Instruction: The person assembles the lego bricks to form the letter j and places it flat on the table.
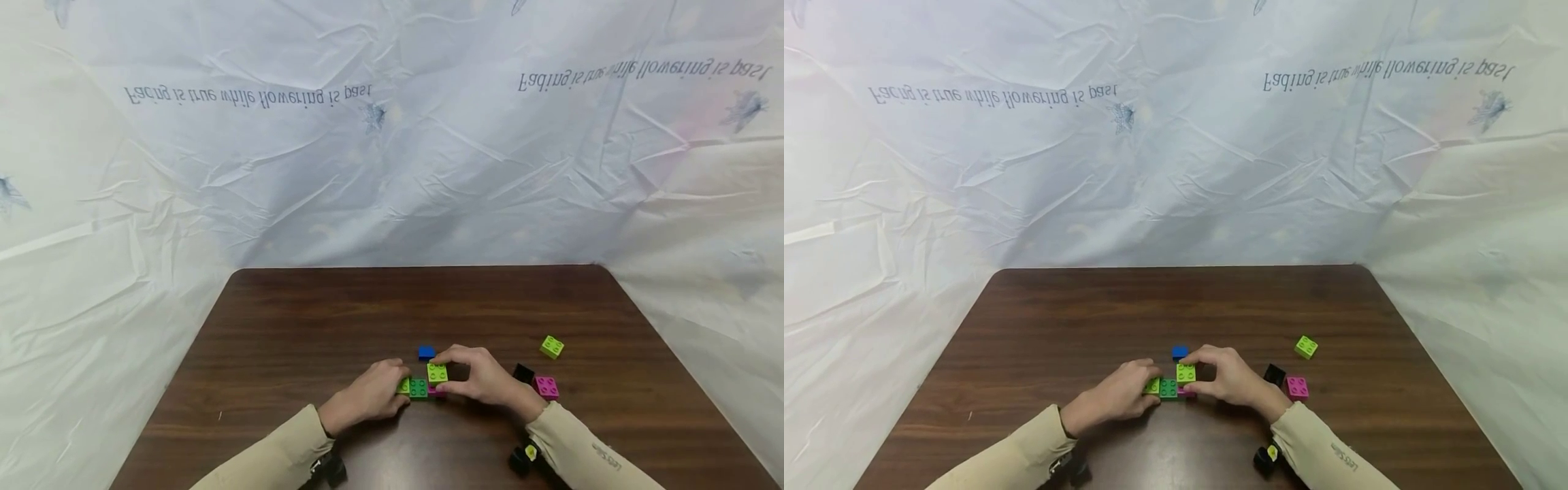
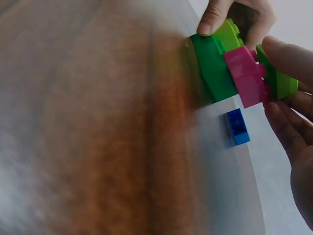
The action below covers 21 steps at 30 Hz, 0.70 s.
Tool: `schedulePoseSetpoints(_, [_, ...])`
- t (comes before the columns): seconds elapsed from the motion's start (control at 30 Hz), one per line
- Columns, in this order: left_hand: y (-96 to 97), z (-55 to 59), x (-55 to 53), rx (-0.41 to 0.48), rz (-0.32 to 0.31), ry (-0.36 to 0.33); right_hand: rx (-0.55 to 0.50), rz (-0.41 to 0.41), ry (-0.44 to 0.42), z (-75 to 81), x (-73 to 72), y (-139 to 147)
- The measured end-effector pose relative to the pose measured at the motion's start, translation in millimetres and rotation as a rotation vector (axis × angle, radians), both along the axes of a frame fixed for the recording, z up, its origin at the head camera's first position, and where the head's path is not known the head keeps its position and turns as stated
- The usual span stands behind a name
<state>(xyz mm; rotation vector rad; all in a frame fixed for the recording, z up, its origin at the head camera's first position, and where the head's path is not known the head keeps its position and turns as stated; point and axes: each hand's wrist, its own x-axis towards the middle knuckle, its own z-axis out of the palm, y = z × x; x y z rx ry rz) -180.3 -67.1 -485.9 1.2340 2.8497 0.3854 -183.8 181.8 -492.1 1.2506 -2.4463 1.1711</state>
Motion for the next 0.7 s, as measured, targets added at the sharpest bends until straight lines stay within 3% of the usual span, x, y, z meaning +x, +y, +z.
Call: schedulePoseSetpoints(0.7, [0.7,-1.4,-0.9,-0.007,0.018,-0.045,-0.031,0.032,0.022,-15.3,-2.0,0])
